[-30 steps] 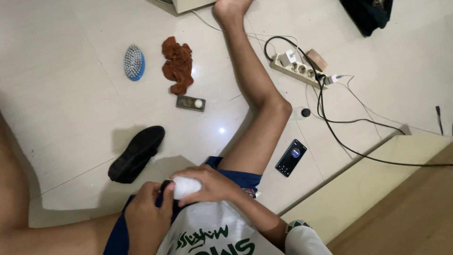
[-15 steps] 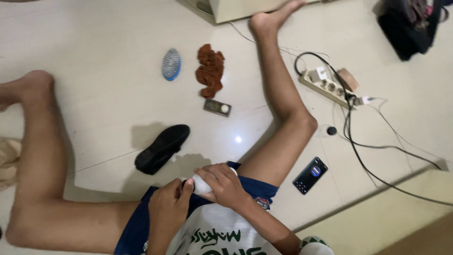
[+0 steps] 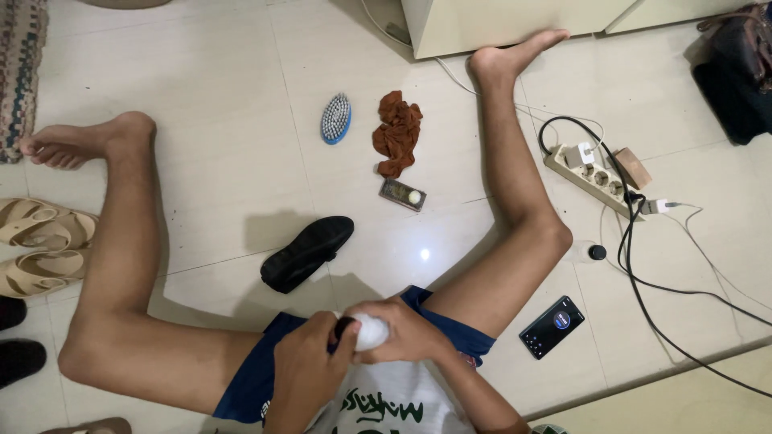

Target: A person sitting on the floor cleans and polishes a black shoe using a liquid cleaner and a cloth.

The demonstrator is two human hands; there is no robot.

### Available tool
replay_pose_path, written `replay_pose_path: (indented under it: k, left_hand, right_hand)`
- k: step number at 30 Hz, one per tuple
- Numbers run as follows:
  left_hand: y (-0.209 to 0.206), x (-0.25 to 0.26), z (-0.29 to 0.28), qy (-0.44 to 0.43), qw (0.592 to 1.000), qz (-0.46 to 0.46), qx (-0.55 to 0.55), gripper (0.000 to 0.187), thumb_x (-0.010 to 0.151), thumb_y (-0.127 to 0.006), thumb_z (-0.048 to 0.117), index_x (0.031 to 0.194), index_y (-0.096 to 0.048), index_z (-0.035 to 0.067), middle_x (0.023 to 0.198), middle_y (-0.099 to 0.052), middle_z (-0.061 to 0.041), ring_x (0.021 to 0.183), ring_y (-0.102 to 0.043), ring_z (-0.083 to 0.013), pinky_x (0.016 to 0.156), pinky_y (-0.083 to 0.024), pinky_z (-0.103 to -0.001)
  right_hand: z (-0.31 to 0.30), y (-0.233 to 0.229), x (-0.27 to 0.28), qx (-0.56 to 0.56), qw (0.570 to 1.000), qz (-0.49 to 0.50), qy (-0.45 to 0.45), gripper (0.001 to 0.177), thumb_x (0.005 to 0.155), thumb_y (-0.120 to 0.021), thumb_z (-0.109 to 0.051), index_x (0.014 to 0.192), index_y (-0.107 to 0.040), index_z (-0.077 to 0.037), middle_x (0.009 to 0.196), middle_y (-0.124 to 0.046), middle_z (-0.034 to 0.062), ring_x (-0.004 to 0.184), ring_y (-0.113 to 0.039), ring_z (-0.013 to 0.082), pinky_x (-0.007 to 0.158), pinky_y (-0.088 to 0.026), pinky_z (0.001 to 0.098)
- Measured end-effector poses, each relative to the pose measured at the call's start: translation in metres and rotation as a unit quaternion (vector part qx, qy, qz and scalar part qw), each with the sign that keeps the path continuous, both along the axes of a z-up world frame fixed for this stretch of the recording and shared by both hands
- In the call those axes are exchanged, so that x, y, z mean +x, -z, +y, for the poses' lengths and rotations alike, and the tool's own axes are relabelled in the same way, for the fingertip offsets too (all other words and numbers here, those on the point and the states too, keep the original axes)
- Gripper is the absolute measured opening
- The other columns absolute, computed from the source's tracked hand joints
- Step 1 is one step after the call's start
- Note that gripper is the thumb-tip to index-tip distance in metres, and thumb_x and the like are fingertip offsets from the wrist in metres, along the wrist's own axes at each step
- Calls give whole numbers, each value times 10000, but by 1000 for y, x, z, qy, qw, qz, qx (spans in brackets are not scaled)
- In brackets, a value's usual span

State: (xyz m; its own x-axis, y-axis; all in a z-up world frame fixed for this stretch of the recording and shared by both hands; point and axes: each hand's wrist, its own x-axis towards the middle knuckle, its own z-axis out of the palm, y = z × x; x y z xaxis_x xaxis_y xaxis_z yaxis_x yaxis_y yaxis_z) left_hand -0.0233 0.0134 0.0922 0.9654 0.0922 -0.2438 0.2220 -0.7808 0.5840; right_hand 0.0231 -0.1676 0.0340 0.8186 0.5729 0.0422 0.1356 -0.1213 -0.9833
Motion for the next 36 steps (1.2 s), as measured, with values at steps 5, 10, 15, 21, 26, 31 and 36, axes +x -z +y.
replay_pose_path:
  k: [5, 10, 15, 21, 26, 31, 36]
  left_hand:
    - [-17, 1, -13, 151, 978, -95, -105, 452, 964, -608, 466, 725, -644, 85, 624, -618, -30, 413, -526, -158, 402, -419, -317]
    - [13, 21, -24, 218, 966, -115, -77, 311, 906, -699, 412, 877, -674, 104, 724, -611, -21, 587, -574, -195, 547, -460, -343]
    - [65, 54, -30, 119, 988, 3, -96, 620, 1008, -396, 573, 1262, -632, 58, 1114, -710, -100, 885, -655, -267, 817, -476, -423]
    - [112, 124, -53, 34, 993, -38, -102, 409, 993, -542, 400, 1217, -630, 70, 1042, -668, -83, 941, -643, -254, 866, -479, -402]
    - [190, 235, -73, 26, 995, -89, 30, 507, 1003, -586, 496, 1165, -607, 16, 967, -629, -186, 899, -684, -393, 758, -554, -501]
    - [253, 335, -117, 49, 992, 6, 119, 748, 973, -576, 575, 1353, -456, -58, 1197, -571, -263, 1037, -650, -406, 833, -549, -494]
    - [367, 359, -136, 76, 982, -30, 169, 545, 951, -666, 417, 1262, -501, 0, 1033, -635, -155, 924, -690, -324, 794, -564, -440]
  right_hand:
    - [-35, 80, -3, 275, 802, 418, -327, 550, 729, -865, -69, 1211, -635, 59, 995, -723, 140, 804, -701, 189, 714, -599, 245]
    - [-58, 102, 8, 294, 817, 364, -337, 445, 723, -897, -187, 1065, -662, -26, 934, -709, 88, 788, -671, 185, 740, -579, 291]
    - [-74, 81, 41, 26, 979, 198, 27, 448, 699, -821, -123, 1120, -685, -53, 1084, -707, 57, 1011, -631, 204, 981, -462, 351]
    - [-121, 185, 87, -140, 887, -53, 437, 615, 774, -853, -170, 1307, -592, -7, 1279, -600, 153, 1115, -606, 290, 975, -496, 378]
    - [-152, 242, 111, -122, 804, -30, 581, 857, 812, -887, -99, 1561, -472, -90, 1474, -512, 189, 1293, -548, 335, 904, -567, 391]
    - [-131, 238, 110, -16, 794, 11, 608, 896, 795, -826, -96, 1589, -410, -80, 1504, -471, 220, 1327, -522, 388, 938, -562, 447]
    - [-145, 154, 323, 355, 707, 74, 607, 844, 842, -636, -464, 1575, -411, -111, 1573, -437, 166, 1359, -526, 341, 1069, -494, 477]
